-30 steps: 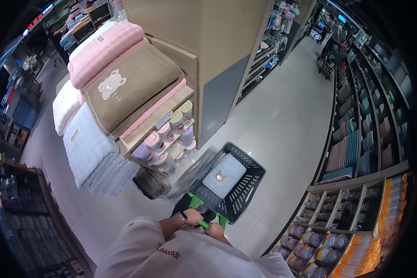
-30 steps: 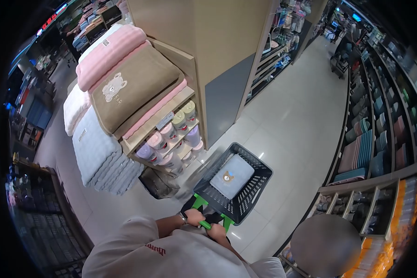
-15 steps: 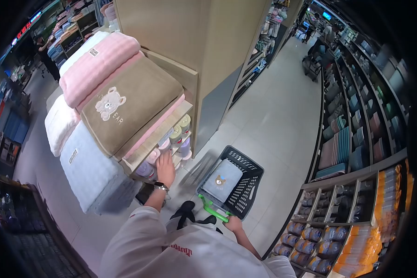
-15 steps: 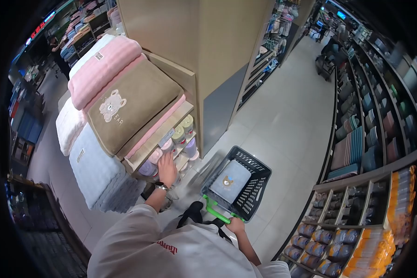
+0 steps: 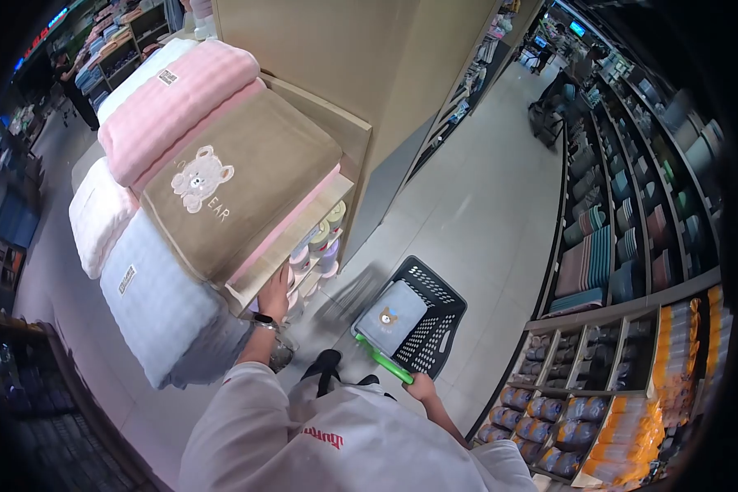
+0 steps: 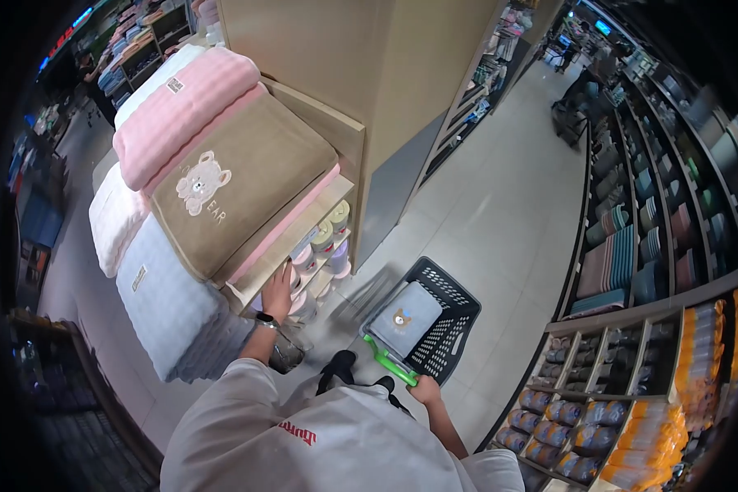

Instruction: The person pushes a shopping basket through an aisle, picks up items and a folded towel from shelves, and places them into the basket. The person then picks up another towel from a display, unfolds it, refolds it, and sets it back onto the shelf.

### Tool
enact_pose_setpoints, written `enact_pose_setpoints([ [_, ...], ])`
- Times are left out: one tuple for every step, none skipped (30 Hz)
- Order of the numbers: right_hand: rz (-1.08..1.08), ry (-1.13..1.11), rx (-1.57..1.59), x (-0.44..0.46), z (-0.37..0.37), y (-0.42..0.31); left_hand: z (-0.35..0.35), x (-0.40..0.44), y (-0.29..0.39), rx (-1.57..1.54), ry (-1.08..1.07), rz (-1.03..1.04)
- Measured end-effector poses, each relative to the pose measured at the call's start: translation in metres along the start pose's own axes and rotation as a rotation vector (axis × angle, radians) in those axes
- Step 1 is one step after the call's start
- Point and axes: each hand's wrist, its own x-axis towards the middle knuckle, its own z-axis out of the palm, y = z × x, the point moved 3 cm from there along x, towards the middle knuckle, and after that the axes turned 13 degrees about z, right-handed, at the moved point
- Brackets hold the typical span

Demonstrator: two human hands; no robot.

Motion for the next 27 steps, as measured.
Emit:
enact_pose_setpoints([
  [-0.003,-0.002,0.007,0.0,-0.001,-0.001,0.0,-0.001,-0.001,-0.02,-0.004,0.011],
  [-0.006,-0.006,0.005,0.0,-0.002,-0.001,0.0,-0.001,-0.003,-0.04,-0.009,0.022],
  [-0.01,-0.01,0.003,-0.001,-0.003,-0.002,0.0,-0.002,-0.003,-0.06,-0.014,0.033],
  [-0.015,-0.014,0.0,-0.002,-0.003,-0.003,0.0,-0.002,-0.004,-0.062,-0.025,0.027],
  [-0.02,-0.01,0.004,-0.001,-0.003,-0.002,0.0,-0.002,-0.004,-0.065,-0.037,0.021],
  [-0.026,-0.006,0.008,-0.001,-0.002,-0.002,0.001,-0.002,-0.004,-0.068,-0.048,0.015],
  [-0.032,-0.002,0.011,-0.001,-0.002,-0.001,0.003,-0.003,-0.005,-0.046,-0.046,0.014],
  [-0.031,-0.008,0.011,0.0,-0.003,-0.001,0.008,-0.003,-0.006,-0.024,-0.044,0.013],
  [-0.029,-0.015,0.012,-0.001,-0.005,-0.003,0.008,-0.002,-0.006,-0.001,-0.042,0.013],
  [-0.027,-0.023,0.014,-0.002,-0.006,-0.003,0.006,-0.002,-0.004,-0.037,-0.056,0.023],
  [-0.031,-0.025,0.014,-0.001,-0.005,-0.002,0.004,-0.002,-0.003,-0.073,-0.069,0.033],
  [-0.034,-0.026,0.016,0.0,-0.004,-0.001,-0.001,-0.002,-0.001,-0.108,-0.082,0.045],
  [-0.037,-0.028,0.018,0.001,-0.003,0.0,-0.004,-0.001,0.0,-0.097,-0.079,0.075],
  [-0.044,-0.025,0.02,0.002,-0.002,0.001,-0.007,-0.002,0.002,-0.085,-0.077,0.106],
  [-0.051,-0.022,0.023,0.003,-0.002,0.002,-0.01,-0.002,0.004,-0.074,-0.075,0.138],
  [-0.058,-0.019,0.026,0.004,-0.001,0.003,-0.013,-0.002,0.005,-0.088,-0.062,0.177],
  [-0.064,-0.019,0.031,0.004,0.0,0.004,-0.015,-0.002,0.006,-0.104,-0.051,0.217],
  [-0.07,-0.017,0.037,0.004,-0.001,0.003,-0.018,-0.002,0.008,-0.119,-0.039,0.258],
  [-0.074,-0.015,0.044,0.004,-0.001,0.004,-0.021,-0.002,0.011,-0.113,-0.039,0.316],
  [-0.073,-0.022,0.043,0.004,-0.002,0.004,-0.024,-0.002,0.014,-0.107,-0.039,0.375],
  [-0.071,-0.03,0.044,0.003,-0.003,0.002,-0.029,-0.002,0.018,-0.1,-0.04,0.434],
  [-0.068,-0.039,0.046,0.003,-0.003,0.001,-0.035,-0.003,0.024,-0.133,-0.036,0.46],
  [-0.07,-0.037,0.042,0.002,-0.004,0.001,-0.039,-0.004,0.033,-0.166,-0.033,0.486],
  [-0.071,-0.034,0.04,0.002,-0.004,0.0,-0.047,-0.005,0.042,-0.2,-0.029,0.514],
  [-0.07,-0.03,0.039,0.001,-0.004,0.001,-0.055,-0.005,0.051,-0.222,-0.057,0.563],
  [-0.088,-0.016,0.042,0.001,-0.003,0.001,-0.064,-0.005,0.061,-0.261,-0.06,0.587],
  [-0.106,0.0,0.046,0.0,-0.004,0.0,-0.071,-0.004,0.072,-0.301,-0.063,0.613],
])
